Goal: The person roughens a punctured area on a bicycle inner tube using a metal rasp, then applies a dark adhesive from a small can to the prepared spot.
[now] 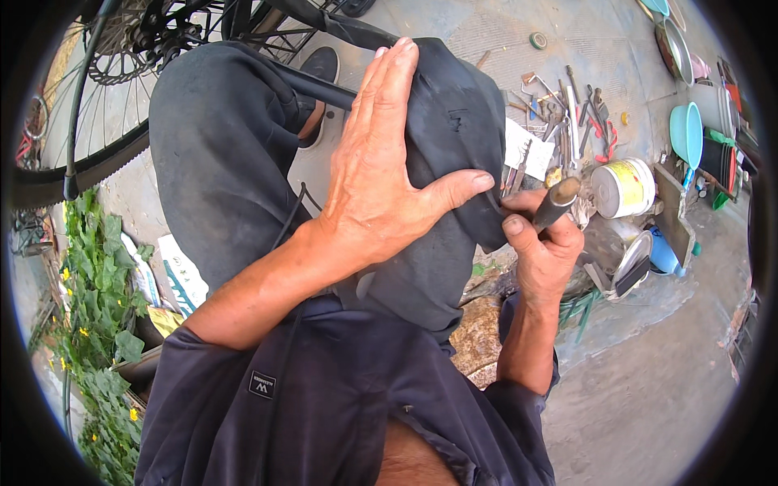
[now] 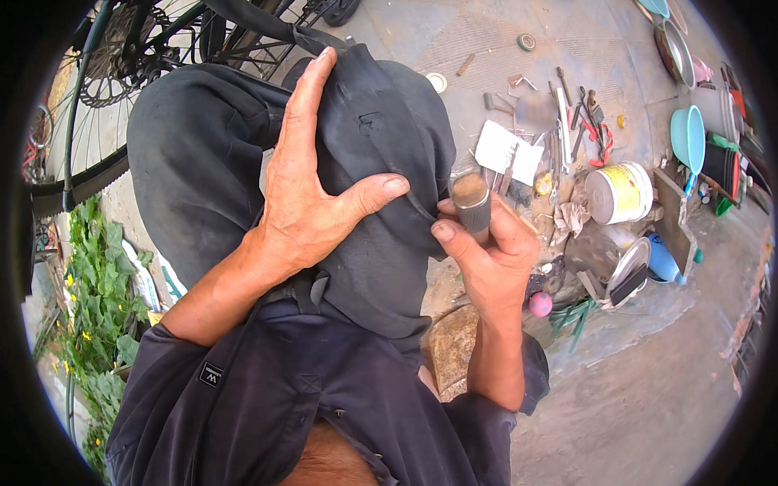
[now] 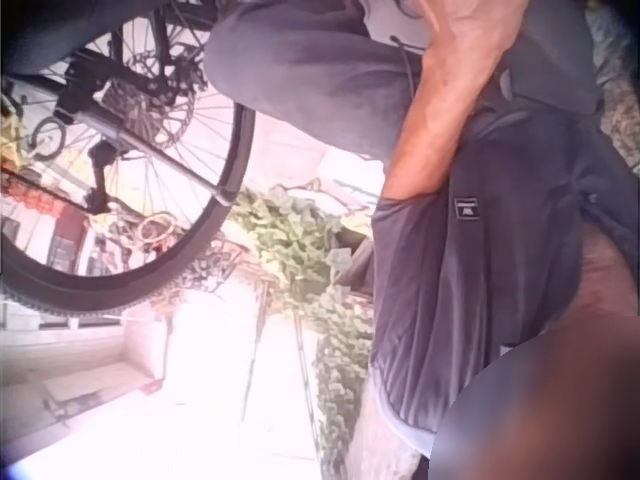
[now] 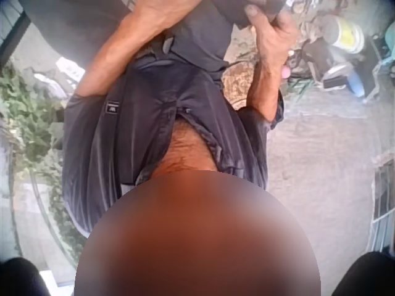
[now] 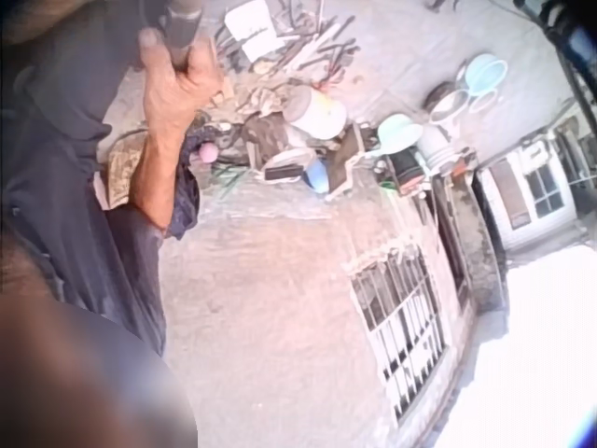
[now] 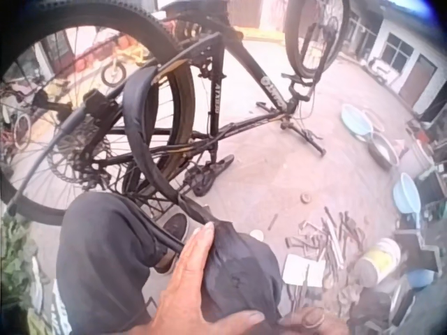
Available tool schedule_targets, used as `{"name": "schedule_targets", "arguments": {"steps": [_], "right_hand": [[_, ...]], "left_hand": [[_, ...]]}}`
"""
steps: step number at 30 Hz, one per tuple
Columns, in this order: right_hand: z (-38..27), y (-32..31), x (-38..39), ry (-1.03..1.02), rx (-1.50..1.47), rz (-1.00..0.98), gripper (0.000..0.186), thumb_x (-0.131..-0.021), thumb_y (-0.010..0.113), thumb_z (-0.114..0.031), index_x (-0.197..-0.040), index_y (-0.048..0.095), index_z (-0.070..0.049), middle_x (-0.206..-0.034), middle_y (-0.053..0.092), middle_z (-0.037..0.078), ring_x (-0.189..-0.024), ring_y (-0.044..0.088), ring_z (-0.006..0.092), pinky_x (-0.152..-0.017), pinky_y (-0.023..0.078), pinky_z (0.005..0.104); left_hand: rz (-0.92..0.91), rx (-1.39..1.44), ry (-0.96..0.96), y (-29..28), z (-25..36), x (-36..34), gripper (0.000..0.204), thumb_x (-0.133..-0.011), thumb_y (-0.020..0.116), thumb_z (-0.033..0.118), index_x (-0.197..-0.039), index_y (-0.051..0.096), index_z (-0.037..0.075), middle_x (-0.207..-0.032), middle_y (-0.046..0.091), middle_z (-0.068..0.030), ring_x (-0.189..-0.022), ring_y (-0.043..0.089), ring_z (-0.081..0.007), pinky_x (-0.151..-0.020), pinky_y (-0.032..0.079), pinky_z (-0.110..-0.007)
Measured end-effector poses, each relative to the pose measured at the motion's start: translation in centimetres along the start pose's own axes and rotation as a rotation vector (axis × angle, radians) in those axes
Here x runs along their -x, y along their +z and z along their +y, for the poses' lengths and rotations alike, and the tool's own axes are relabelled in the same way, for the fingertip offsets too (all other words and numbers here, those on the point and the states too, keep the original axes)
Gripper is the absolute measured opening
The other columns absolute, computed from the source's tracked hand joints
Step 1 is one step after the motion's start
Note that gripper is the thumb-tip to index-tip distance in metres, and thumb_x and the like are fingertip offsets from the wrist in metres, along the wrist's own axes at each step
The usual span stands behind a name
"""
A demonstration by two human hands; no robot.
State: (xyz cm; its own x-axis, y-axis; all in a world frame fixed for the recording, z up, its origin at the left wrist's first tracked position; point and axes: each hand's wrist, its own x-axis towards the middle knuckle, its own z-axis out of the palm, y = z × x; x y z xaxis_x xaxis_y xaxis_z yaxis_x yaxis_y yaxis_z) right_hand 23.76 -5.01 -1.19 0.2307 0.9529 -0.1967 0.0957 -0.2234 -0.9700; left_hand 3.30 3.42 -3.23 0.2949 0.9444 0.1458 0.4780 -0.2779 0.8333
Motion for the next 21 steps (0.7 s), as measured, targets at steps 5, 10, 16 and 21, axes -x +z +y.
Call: {"name": "schedule_targets", "arguments": {"steps": [5,10,16,21], "right_hand": [[-1.1,0.7,-2.8,0.023,0.024,0.036,0.017,-0.091,0.079,-0.013,-0.1,0.072,0.0,-0.079,0.064,-0.001,-0.059,0.047,0.0031,-0.052,0.033,0.0197],[-3.2,2.9,-5.0,0.114,0.024,0.047,0.023,-0.083,0.088,-0.012,-0.089,0.07,0.0,-0.072,0.057,-0.005,-0.067,0.048,0.0032,-0.059,0.039,0.0202],[-3.6,3.0,-6.0,0.123,0.123,-0.053,0.026,-0.084,0.087,-0.015,-0.082,0.066,0.0,-0.068,0.05,-0.008,-0.064,0.042,0.002,-0.055,0.034,0.0214],[-4.2,3.2,-6.1,0.126,0.119,-0.037,0.018,-0.091,0.081,-0.015,-0.088,0.072,0.0,-0.067,0.049,-0.01,-0.062,0.039,0.0011,-0.053,0.031,0.0219]], "left_hand": [[0.028,0.134,-0.108,-0.1,0.0,0.7,0.116,-0.074,0.091,0.034,-0.159,0.02,-0.003,-0.161,0.034,-0.0233,-0.149,0.035,-0.0358,-0.122,0.03,-0.045],[0.019,0.156,-0.153,-0.2,0.5,0.6,0.113,-0.074,0.091,0.025,-0.159,0.021,-0.001,-0.161,0.035,-0.0241,-0.151,0.033,-0.0338,-0.124,0.027,-0.045],[0.027,0.183,-0.14,-0.3,0.3,0.5,0.113,-0.073,0.091,0.019,-0.16,0.021,0.0,-0.162,0.033,-0.0254,-0.152,0.032,-0.0339,-0.125,0.026,-0.042],[-0.007,0.232,-0.201,-1.0,0.8,-0.2,0.111,-0.074,0.09,0.016,-0.161,0.022,0.002,-0.162,0.034,-0.0229,-0.152,0.032,-0.0315,-0.125,0.026,-0.041]]}}
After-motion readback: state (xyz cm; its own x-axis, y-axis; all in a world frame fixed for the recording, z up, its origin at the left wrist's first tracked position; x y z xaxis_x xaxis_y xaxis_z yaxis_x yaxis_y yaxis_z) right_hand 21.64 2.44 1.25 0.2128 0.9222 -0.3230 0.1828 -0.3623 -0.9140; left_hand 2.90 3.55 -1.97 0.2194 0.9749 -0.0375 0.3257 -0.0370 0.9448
